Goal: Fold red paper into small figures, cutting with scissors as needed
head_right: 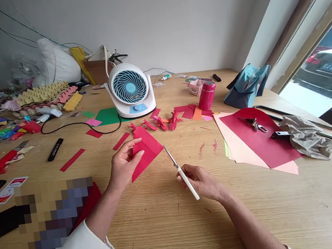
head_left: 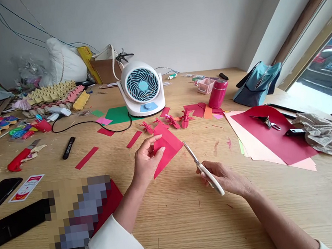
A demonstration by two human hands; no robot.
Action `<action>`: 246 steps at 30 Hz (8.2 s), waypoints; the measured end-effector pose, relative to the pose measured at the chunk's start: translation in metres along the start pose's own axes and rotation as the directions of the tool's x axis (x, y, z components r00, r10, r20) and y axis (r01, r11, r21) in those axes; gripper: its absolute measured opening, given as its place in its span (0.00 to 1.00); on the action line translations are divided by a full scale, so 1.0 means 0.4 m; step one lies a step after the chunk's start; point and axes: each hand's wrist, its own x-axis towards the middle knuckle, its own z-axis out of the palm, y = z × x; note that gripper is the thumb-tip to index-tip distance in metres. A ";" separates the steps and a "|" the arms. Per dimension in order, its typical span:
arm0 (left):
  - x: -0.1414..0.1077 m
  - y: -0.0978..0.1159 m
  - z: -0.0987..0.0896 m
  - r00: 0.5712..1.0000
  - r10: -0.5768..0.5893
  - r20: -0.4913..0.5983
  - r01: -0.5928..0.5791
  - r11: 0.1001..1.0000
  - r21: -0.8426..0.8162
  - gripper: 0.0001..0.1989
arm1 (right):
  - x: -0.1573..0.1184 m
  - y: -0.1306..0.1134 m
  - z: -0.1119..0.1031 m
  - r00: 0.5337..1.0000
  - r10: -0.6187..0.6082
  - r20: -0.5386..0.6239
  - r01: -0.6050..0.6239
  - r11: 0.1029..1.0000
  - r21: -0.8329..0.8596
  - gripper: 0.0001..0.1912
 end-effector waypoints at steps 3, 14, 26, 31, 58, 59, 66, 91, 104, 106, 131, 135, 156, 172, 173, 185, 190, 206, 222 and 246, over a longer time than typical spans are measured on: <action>0.000 0.003 -0.002 1.000 -0.002 0.010 0.002 1.000 -0.010 0.21 | -0.001 -0.004 0.004 0.999 0.027 0.016 -0.027 1.000 -0.006 0.18; -0.006 0.006 0.011 0.999 0.005 0.037 -0.007 0.998 0.056 0.20 | 0.015 0.030 0.017 0.998 0.050 0.049 -0.052 0.998 0.046 0.20; -0.011 0.001 0.017 0.998 0.026 0.060 -0.030 0.997 0.078 0.19 | 0.012 0.014 0.020 0.994 0.085 0.064 -0.089 0.993 0.076 0.20; -0.012 -0.004 0.015 0.997 0.023 0.071 -0.030 0.994 0.104 0.19 | 0.013 0.012 0.020 0.994 0.077 0.074 -0.084 0.993 0.087 0.19; -0.011 -0.005 0.013 0.995 0.083 0.048 -0.089 0.985 0.145 0.19 | 0.010 0.020 0.021 0.994 0.071 0.083 -0.077 0.994 0.079 0.17; -0.011 -0.005 0.014 0.996 0.080 0.044 -0.085 0.986 0.142 0.19 | 0.010 0.019 0.021 0.994 0.073 0.084 -0.080 0.993 0.083 0.17; -0.015 -0.003 0.019 0.998 0.053 0.037 -0.056 0.994 0.090 0.19 | 0.011 0.012 0.020 0.992 0.085 0.091 -0.093 0.992 0.090 0.18; -0.017 -0.003 0.022 0.997 0.071 0.003 -0.071 0.985 0.160 0.19 | 0.018 0.034 0.025 0.996 0.049 0.068 -0.054 0.996 0.066 0.18; -0.012 -0.021 0.018 1.000 -0.027 0.002 0.027 0.996 0.080 0.20 | 0.022 0.035 0.032 0.999 0.036 0.033 -0.039 0.995 0.091 0.18; -0.012 -0.021 0.017 0.999 -0.032 0.000 0.032 0.997 0.066 0.21 | 0.022 0.033 0.032 0.999 0.042 0.031 -0.044 0.995 0.093 0.17; -0.027 0.003 0.038 0.994 -0.091 0.068 0.092 0.996 -0.018 0.21 | 0.025 0.038 0.037 1.000 0.024 -0.006 -0.023 0.997 0.078 0.16; -0.026 0.000 0.036 0.994 -0.096 0.061 0.096 0.995 0.000 0.21 | 0.025 0.038 0.040 1.000 0.007 -0.009 -0.006 0.996 0.090 0.17; -0.037 0.010 0.049 0.990 -0.100 0.099 0.101 0.995 -0.002 0.21 | 0.030 0.044 0.045 1.000 0.008 -0.021 -0.005 0.992 0.130 0.18; -0.041 0.002 0.053 0.974 -0.148 0.171 0.164 0.983 -0.080 0.28 | 0.035 0.051 0.049 0.999 0.001 -0.036 0.004 0.988 0.152 0.19; -0.043 0.002 0.055 0.972 -0.153 0.180 0.171 0.981 -0.086 0.28 | 0.035 0.050 0.050 0.999 0.004 -0.036 0.002 0.988 0.157 0.19; -0.045 0.002 0.058 0.966 -0.182 0.182 0.202 0.975 -0.096 0.25 | 0.034 0.038 0.051 0.998 -0.015 -0.061 0.024 0.989 0.147 0.23; -0.045 -0.001 0.058 0.969 -0.189 0.159 0.204 0.975 -0.084 0.16 | 0.036 0.039 0.053 0.998 -0.001 -0.066 0.012 0.985 0.173 0.20; -0.049 -0.003 0.062 0.975 -0.131 0.180 0.139 0.990 -0.032 0.15 | 0.037 0.040 0.055 0.997 -0.002 -0.074 0.013 0.988 0.151 0.18; -0.052 0.012 0.064 0.959 -0.177 0.222 0.194 0.980 -0.054 0.16 | 0.046 0.045 0.059 0.996 -0.011 -0.094 0.025 0.988 0.149 0.17; -0.063 0.031 0.070 0.944 -0.195 0.267 0.231 0.967 -0.108 0.15 | 0.039 0.023 0.061 0.992 0.005 -0.128 0.012 0.991 0.131 0.18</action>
